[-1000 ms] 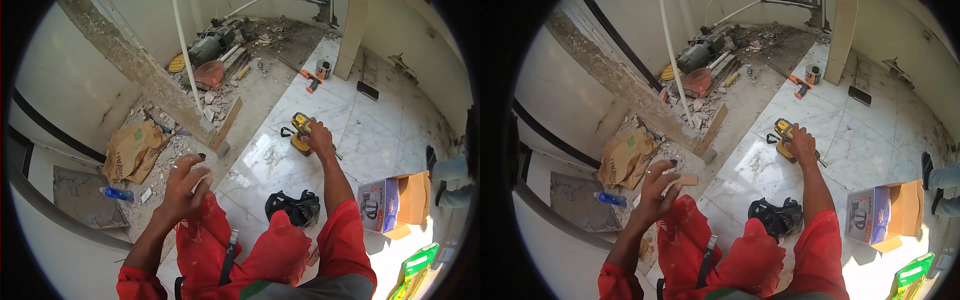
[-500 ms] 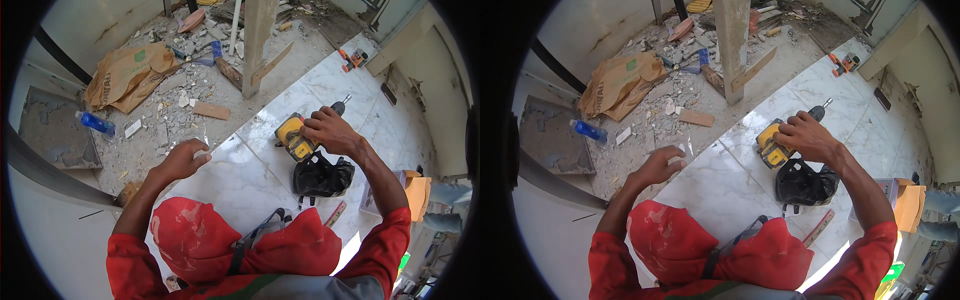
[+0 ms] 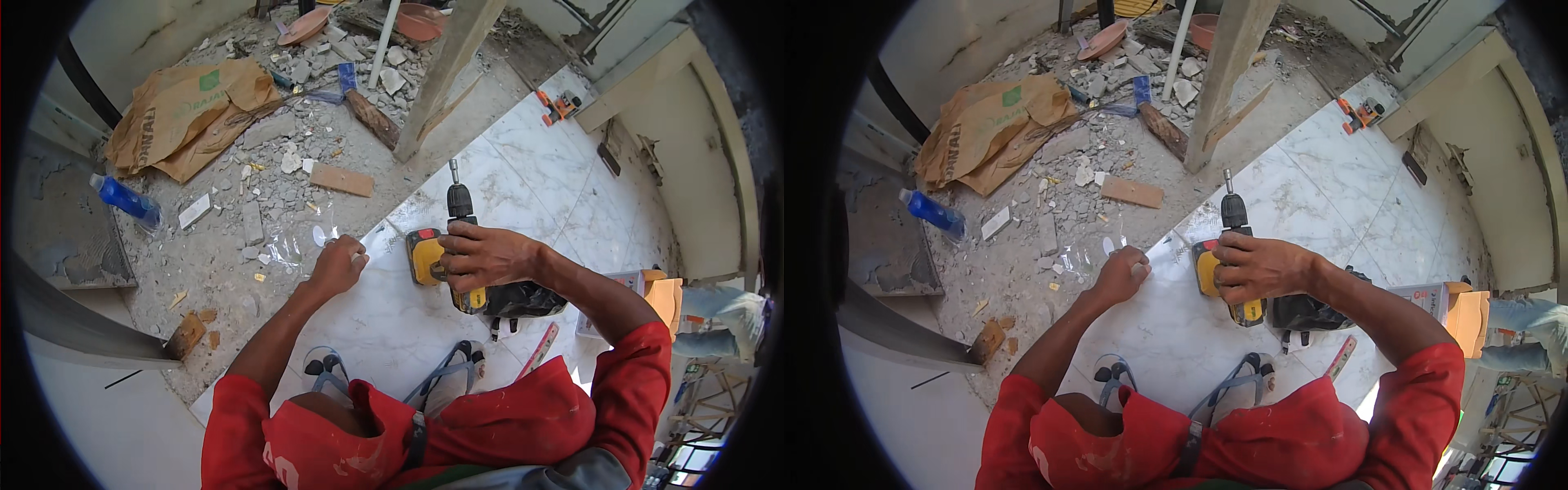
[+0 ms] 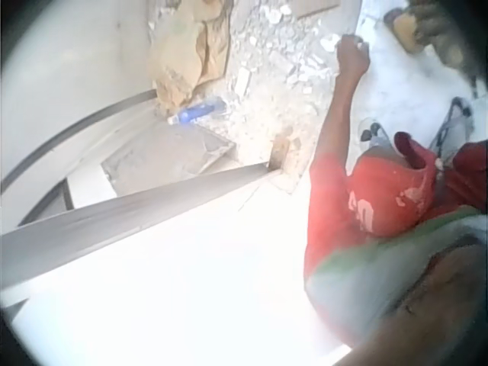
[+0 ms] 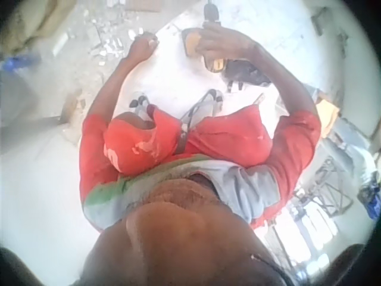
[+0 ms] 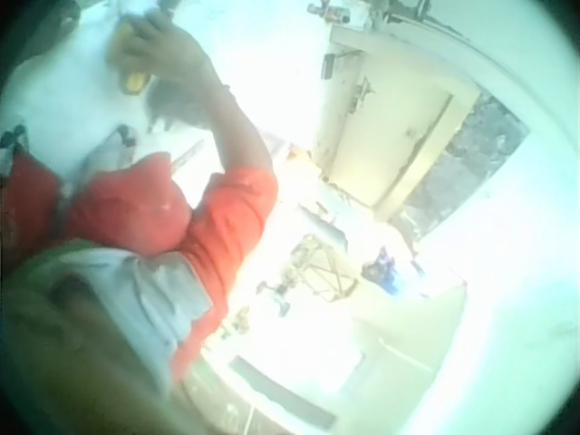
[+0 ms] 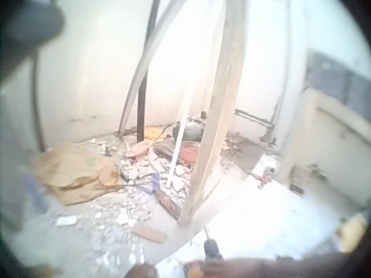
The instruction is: Installing a metal stud frame for a renovation project using a spirit level and a power drill.
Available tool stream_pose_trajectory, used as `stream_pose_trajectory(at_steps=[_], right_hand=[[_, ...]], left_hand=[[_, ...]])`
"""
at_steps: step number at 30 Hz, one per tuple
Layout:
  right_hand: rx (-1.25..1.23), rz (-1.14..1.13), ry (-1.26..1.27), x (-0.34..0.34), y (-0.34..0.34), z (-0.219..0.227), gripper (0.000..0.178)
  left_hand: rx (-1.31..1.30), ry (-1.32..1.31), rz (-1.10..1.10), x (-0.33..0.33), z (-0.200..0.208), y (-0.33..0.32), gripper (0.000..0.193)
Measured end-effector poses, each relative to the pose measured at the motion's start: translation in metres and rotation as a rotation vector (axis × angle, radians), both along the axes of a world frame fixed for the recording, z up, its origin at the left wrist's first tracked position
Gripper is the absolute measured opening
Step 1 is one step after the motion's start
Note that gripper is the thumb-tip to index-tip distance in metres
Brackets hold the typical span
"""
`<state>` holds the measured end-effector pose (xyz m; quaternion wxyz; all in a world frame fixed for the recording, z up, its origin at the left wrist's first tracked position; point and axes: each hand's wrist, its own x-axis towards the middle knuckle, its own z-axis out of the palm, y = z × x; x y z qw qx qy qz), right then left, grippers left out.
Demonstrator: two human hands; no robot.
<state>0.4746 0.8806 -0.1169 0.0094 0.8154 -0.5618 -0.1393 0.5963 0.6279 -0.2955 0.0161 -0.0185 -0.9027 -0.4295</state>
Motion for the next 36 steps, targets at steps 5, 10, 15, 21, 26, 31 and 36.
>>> stream_pose_trajectory(at_steps=[5, 10, 15, 21, 26, 31, 36], right_hand=[[-0.077, -0.036, -0.033, -0.004, -0.002, -0.010, 0.030], [-0.107, -0.195, -0.145, -0.010, 0.001, -0.020, 0.030], [-0.149, -0.322, -0.219, -0.006, 0.007, -0.029, 0.038], [-0.443, -0.744, -0.604, 0.011, 0.045, -0.071, 0.071], [-0.335, -1.335, -1.318, 0.046, 0.050, -0.135, 0.074], [-0.640, -1.173, -1.236, 0.044, 0.018, -0.178, 0.055], [-0.816, -1.164, -1.457, 0.039, 0.001, -0.208, 0.040]], left_hand=[[-0.303, 0.042, -0.050, -0.117, -0.020, 0.025, 0.018], [-0.512, 0.063, -0.043, -0.192, -0.048, 0.037, 0.023], [-0.747, 0.156, -0.189, -0.218, -0.079, 0.044, 0.021], [-0.676, 0.239, -0.017, -0.202, -0.069, 0.037, 0.011], [0.112, 0.189, 0.484, -0.125, -0.051, 0.014, 0.008], [0.295, -0.043, 0.705, 0.010, -0.029, 0.006, 0.020], [0.565, -0.455, 0.868, 0.141, 0.038, -0.004, 0.020]])
